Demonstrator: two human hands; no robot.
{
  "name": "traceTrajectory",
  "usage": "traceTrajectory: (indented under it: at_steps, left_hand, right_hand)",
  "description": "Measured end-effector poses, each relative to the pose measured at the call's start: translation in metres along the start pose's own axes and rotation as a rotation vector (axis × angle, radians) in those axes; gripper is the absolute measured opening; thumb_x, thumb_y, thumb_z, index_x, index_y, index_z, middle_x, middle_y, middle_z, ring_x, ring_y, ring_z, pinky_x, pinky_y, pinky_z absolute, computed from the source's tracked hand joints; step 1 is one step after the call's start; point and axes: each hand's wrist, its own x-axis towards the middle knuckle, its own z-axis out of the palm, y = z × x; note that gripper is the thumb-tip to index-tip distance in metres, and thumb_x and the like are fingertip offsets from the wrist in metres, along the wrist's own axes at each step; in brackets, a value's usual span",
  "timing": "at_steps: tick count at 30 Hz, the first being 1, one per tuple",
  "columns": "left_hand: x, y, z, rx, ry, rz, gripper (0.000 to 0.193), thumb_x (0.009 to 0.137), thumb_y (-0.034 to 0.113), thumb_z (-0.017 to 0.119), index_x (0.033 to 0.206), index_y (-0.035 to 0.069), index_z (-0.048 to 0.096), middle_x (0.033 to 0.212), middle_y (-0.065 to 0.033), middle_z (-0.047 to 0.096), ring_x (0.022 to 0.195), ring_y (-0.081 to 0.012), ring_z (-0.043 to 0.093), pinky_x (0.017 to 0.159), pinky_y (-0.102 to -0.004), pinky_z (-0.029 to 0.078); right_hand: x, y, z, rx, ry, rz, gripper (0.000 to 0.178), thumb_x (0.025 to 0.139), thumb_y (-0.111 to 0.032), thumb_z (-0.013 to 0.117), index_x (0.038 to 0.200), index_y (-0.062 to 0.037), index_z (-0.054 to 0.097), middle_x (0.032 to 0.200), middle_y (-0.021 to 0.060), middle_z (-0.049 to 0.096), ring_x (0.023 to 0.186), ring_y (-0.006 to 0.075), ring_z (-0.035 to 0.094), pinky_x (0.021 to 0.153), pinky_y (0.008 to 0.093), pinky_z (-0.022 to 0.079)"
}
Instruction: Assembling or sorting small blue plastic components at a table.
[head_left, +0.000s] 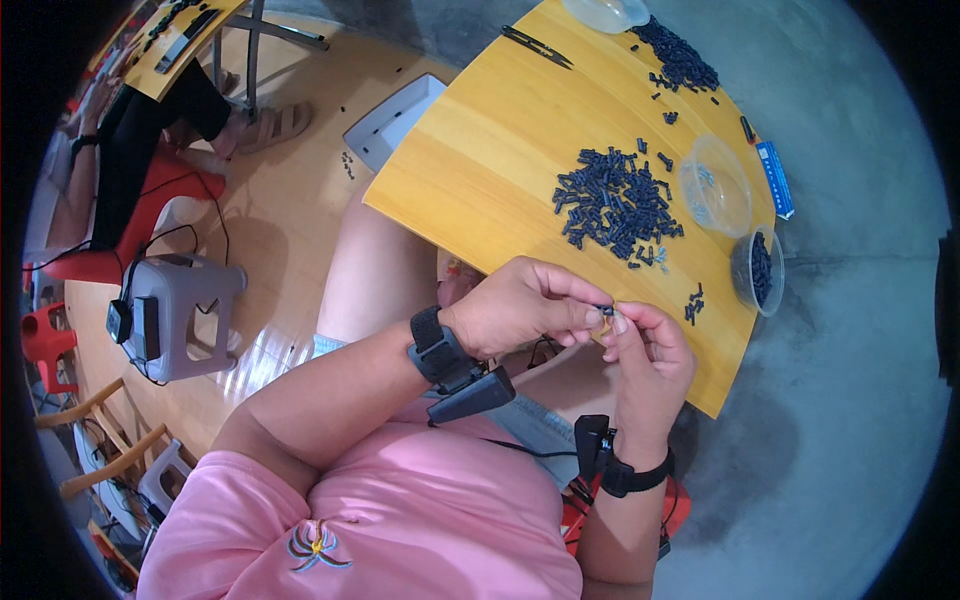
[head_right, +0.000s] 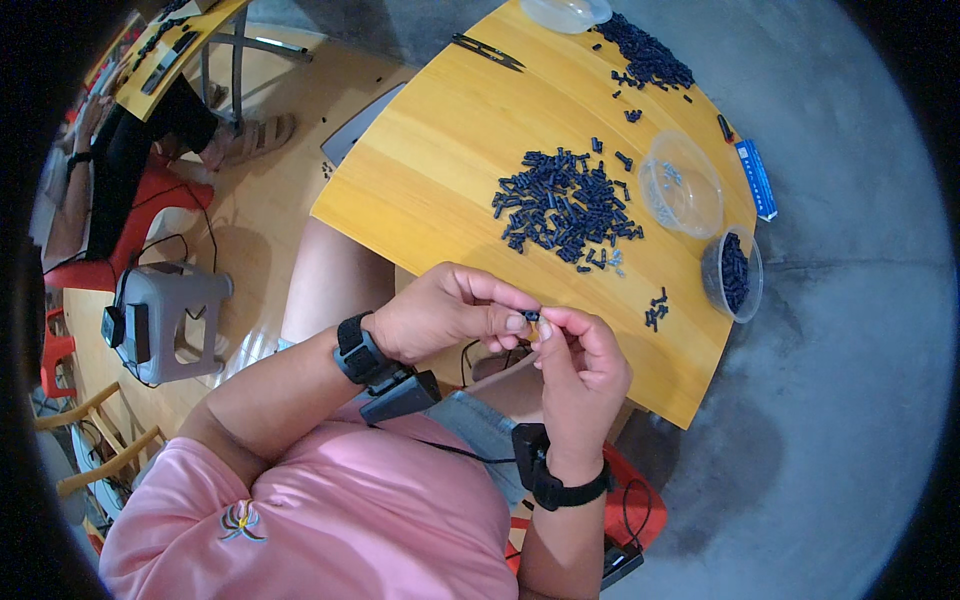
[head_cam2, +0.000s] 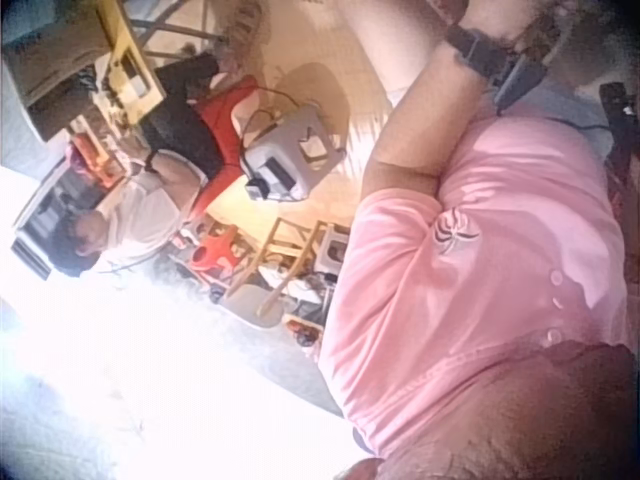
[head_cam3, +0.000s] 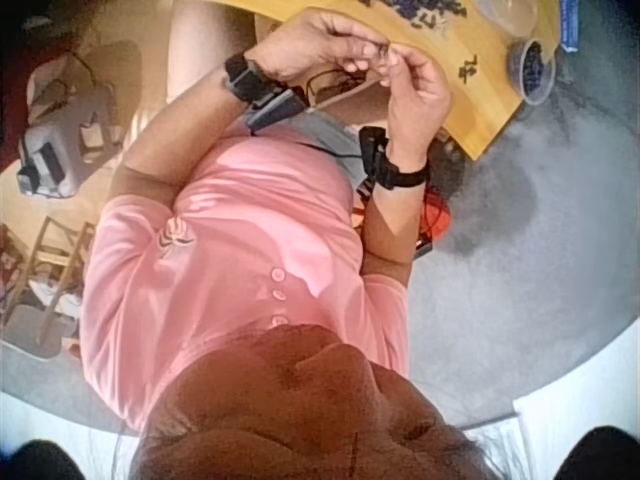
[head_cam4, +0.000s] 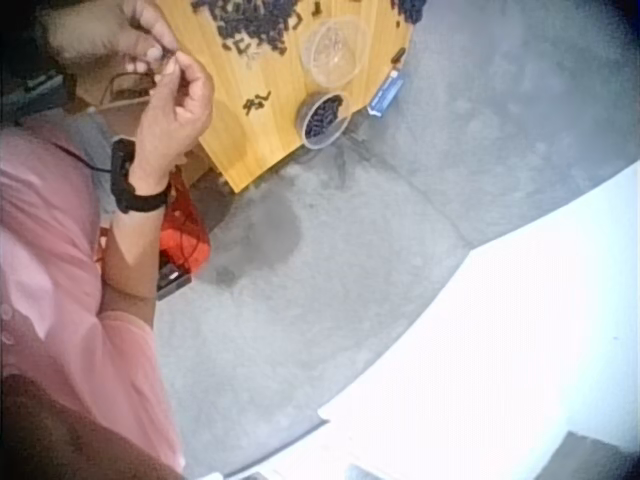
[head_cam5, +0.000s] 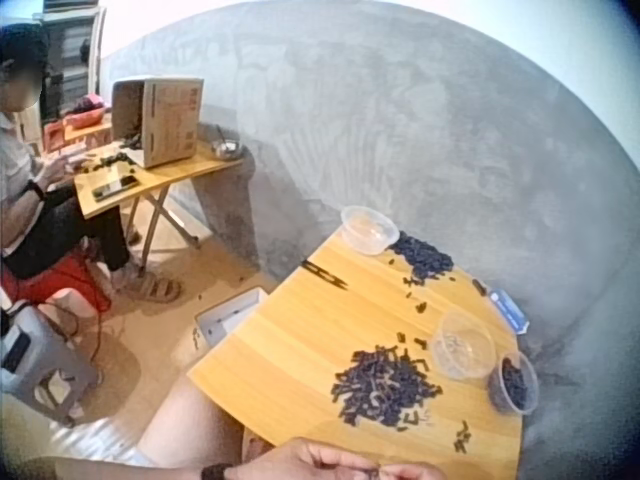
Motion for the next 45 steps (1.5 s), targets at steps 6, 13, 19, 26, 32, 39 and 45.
traceTrajectory:
  at_steps: [6, 13, 19, 26, 32, 39, 45]
  left_hand:
    - [0.000, 0.001, 0.001, 0.035, -0.052, -0.017, 0.026, 0.087, 0.013, 0.066, 0.108, -0.002, 0.063, 0.091, -0.0057, 0.068, 0.077, -0.0083, 0.063, 0.069, -0.0210, 0.052]
    - [0.001, -0.004, 0.002, 0.084, -0.025, 0.092, 0.022, 0.084, 0.008, 0.069, 0.103, -0.002, 0.065, 0.090, -0.0051, 0.068, 0.081, -0.0079, 0.062, 0.073, -0.0220, 0.051]
    - [0.000, -0.003, 0.006, 0.227, 0.027, 0.112, 0.019, 0.083, 0.004, 0.069, 0.101, -0.001, 0.066, 0.094, -0.0051, 0.068, 0.085, -0.0088, 0.062, 0.079, -0.0221, 0.050]
    - [0.003, -0.008, 0.005, 0.209, 0.035, 0.066, 0.018, 0.083, 0.006, 0.070, 0.099, 0.000, 0.067, 0.092, -0.0032, 0.068, 0.083, -0.0070, 0.061, 0.076, -0.0210, 0.050]
    - [0.002, -0.003, 0.007, 0.306, 0.013, 0.082, 0.020, 0.083, 0.008, 0.070, 0.101, -0.001, 0.066, 0.091, -0.0040, 0.067, 0.081, -0.0071, 0.061, 0.074, -0.0206, 0.050]
    - [0.002, -0.005, 0.003, 0.226, -0.001, 0.060, 0.023, 0.084, 0.010, 0.069, 0.104, -0.002, 0.065, 0.090, -0.0052, 0.067, 0.080, -0.0084, 0.062, 0.074, -0.0215, 0.051]
    - [0.001, -0.001, 0.006, 0.234, 0.020, 0.085, 0.022, 0.085, 0.010, 0.068, 0.103, -0.002, 0.065, 0.085, -0.0052, 0.068, 0.076, -0.0087, 0.062, 0.069, -0.0217, 0.052]
  right_hand:
    - [0.000, 0.001, -0.004, -0.051, -0.016, -0.030, 0.009, 0.086, -0.001, 0.062, 0.095, 0.0000, 0.064, 0.080, 0.0009, 0.062, 0.065, 0.0050, 0.056, 0.058, 0.0181, 0.045]
    - [-0.003, -0.005, -0.008, -0.088, 0.000, 0.032, 0.010, 0.085, 0.001, 0.062, 0.095, 0.0007, 0.065, 0.082, 0.0015, 0.062, 0.068, 0.0055, 0.057, 0.060, 0.0184, 0.045]
    - [-0.001, -0.004, -0.007, -0.110, -0.023, -0.013, 0.010, 0.085, 0.001, 0.063, 0.095, 0.0007, 0.065, 0.083, 0.0017, 0.062, 0.069, 0.0059, 0.057, 0.060, 0.0186, 0.045]
    - [0.000, 0.002, -0.009, -0.186, -0.045, -0.071, 0.010, 0.083, 0.003, 0.063, 0.092, 0.0015, 0.065, 0.084, 0.0035, 0.062, 0.071, 0.0072, 0.057, 0.063, 0.0198, 0.044]
    - [0.003, 0.001, -0.013, -0.314, -0.065, -0.158, 0.012, 0.080, 0.006, 0.063, 0.092, 0.0014, 0.064, 0.086, 0.0081, 0.064, 0.073, 0.0120, 0.060, 0.064, 0.0228, 0.047]
    - [0.006, -0.005, -0.014, -0.412, -0.125, -0.229, 0.014, 0.079, 0.007, 0.062, 0.091, 0.0012, 0.064, 0.086, 0.0112, 0.064, 0.075, 0.0174, 0.062, 0.067, 0.0256, 0.049]
    - [0.008, -0.010, -0.011, -0.450, -0.150, -0.301, 0.015, 0.079, 0.008, 0.061, 0.092, 0.0020, 0.065, 0.087, 0.0120, 0.064, 0.077, 0.0191, 0.063, 0.070, 0.0269, 0.049]
